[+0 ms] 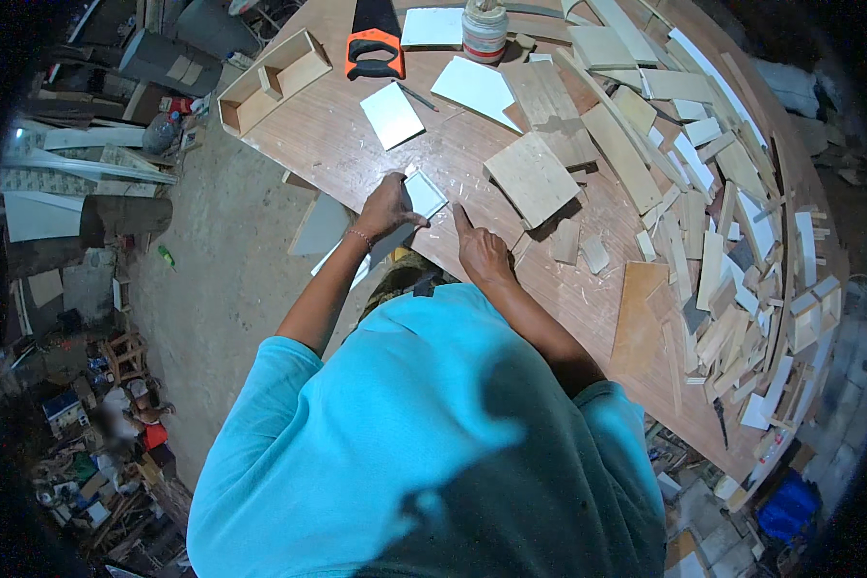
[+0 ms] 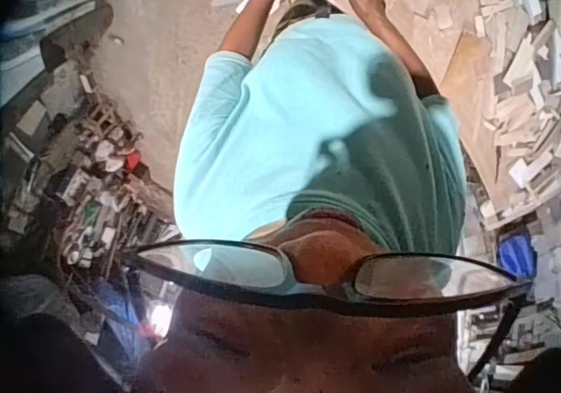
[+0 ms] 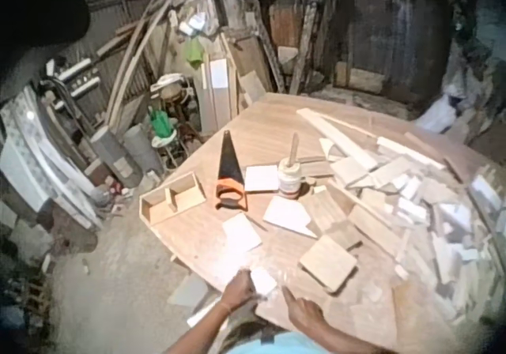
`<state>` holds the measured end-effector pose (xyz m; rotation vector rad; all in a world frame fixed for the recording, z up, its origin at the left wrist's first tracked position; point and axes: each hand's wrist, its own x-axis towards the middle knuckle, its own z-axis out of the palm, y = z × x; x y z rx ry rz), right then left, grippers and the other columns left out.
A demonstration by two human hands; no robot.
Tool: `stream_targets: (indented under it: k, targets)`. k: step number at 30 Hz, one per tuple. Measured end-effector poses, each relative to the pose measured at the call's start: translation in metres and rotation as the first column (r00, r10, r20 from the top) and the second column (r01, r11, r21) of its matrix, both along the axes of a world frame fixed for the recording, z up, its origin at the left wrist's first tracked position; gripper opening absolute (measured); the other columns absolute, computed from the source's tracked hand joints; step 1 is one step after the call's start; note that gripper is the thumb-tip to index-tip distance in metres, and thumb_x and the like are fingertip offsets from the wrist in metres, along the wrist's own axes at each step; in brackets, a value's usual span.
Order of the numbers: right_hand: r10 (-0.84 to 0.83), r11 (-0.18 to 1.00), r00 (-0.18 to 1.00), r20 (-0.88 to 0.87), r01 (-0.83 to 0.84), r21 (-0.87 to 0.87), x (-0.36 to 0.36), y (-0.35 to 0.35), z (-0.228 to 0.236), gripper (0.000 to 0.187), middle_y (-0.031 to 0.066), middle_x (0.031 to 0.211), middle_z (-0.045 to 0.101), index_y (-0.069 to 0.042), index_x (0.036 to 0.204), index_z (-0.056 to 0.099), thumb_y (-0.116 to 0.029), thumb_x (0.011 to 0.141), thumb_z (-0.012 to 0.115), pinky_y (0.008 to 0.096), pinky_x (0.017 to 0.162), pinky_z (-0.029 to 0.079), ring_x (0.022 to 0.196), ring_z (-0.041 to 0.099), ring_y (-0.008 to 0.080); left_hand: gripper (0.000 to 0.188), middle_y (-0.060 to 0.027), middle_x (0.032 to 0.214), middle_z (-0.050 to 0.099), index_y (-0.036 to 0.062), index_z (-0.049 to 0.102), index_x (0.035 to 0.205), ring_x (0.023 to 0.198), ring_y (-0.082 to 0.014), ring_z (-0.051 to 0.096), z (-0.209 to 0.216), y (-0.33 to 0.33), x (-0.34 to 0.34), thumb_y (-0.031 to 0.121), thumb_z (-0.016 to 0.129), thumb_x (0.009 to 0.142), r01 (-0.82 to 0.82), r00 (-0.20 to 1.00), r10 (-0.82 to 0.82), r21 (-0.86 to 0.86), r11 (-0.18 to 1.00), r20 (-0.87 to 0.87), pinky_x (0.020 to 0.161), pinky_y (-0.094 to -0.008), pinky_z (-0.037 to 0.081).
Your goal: The person is cutting small white panels with a utility knife and fitting them into a wooden grid structure.
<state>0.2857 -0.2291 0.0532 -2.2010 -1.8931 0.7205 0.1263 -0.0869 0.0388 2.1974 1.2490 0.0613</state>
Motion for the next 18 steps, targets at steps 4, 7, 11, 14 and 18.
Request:
stream_targets:
  k: [4, 7, 11, 14, 18]
  targets:
    - [-0.029, 1.000, 1.000, -0.010, 0.029, -0.006, 0.005, 0.001, -0.001, 0.060, 0.0264, 0.070, 0.059, -0.012, 0.136, 0.030, -0.002, 0.078, 0.040, 0.0501, 0.058, 0.048, 0.065, 0.061, 0.0411, 0.054, -0.0196, 0.076, 0.060, -0.0020, 0.052, 0.089, 0.073, -0.0331, 0.059, -0.009, 0.008, -0.003, 0.040, 0.075, 0.064, -0.077, 0.990, 0.096, -0.165, 0.983, 0.105, 0.067, -0.0383, 0.045]
    - [-0.044, 0.999, 0.999, 0.016, 0.045, -0.013, 0.006, 0.000, -0.002, 0.061, 0.0241, 0.071, 0.058, -0.022, 0.136, 0.032, -0.003, 0.079, 0.040, 0.0484, 0.056, 0.048, 0.065, 0.060, 0.0396, 0.043, -0.0195, 0.071, 0.059, -0.0024, 0.056, 0.076, 0.069, -0.0315, 0.058, -0.010, 0.008, -0.003, 0.040, 0.066, 0.074, -0.076, 0.992, 0.094, -0.207, 0.975, 0.079, 0.064, -0.0392, 0.044]
    - [-0.040, 0.997, 0.989, 0.140, 0.031, 0.070, 0.007, -0.003, -0.012, 0.057, 0.0225, 0.074, 0.056, -0.032, 0.134, 0.034, -0.008, 0.082, 0.041, 0.0463, 0.057, 0.048, 0.066, 0.060, 0.0370, 0.046, -0.0204, 0.073, 0.060, -0.0035, 0.057, 0.078, 0.070, -0.0319, 0.058, -0.011, 0.007, -0.002, 0.042, 0.063, 0.076, -0.130, 0.991, 0.136, -0.251, 0.959, 0.009, 0.065, -0.0393, 0.044]
    - [-0.031, 0.997, 0.989, 0.147, 0.021, 0.071, 0.007, -0.003, -0.011, 0.054, 0.0235, 0.076, 0.056, -0.033, 0.134, 0.034, -0.011, 0.085, 0.041, 0.0478, 0.060, 0.048, 0.067, 0.060, 0.0376, 0.047, -0.0214, 0.074, 0.060, -0.0043, 0.057, 0.078, 0.072, -0.0329, 0.058, -0.012, 0.007, -0.004, 0.043, 0.062, 0.077, -0.138, 0.988, 0.153, -0.295, 0.946, 0.028, 0.066, -0.0395, 0.044]
    - [-0.103, 0.990, 0.994, -0.031, 0.100, -0.103, 0.005, 0.001, 0.020, 0.041, 0.0258, 0.080, 0.057, -0.026, 0.129, 0.041, -0.018, 0.088, 0.040, 0.0509, 0.065, 0.046, 0.075, 0.060, 0.0411, 0.047, -0.0229, 0.075, 0.060, -0.0049, 0.057, 0.079, 0.072, -0.0338, 0.058, -0.009, 0.003, -0.007, 0.042, 0.061, 0.077, -0.116, 0.991, 0.129, -0.287, 0.951, 0.028, 0.067, -0.0398, 0.044]
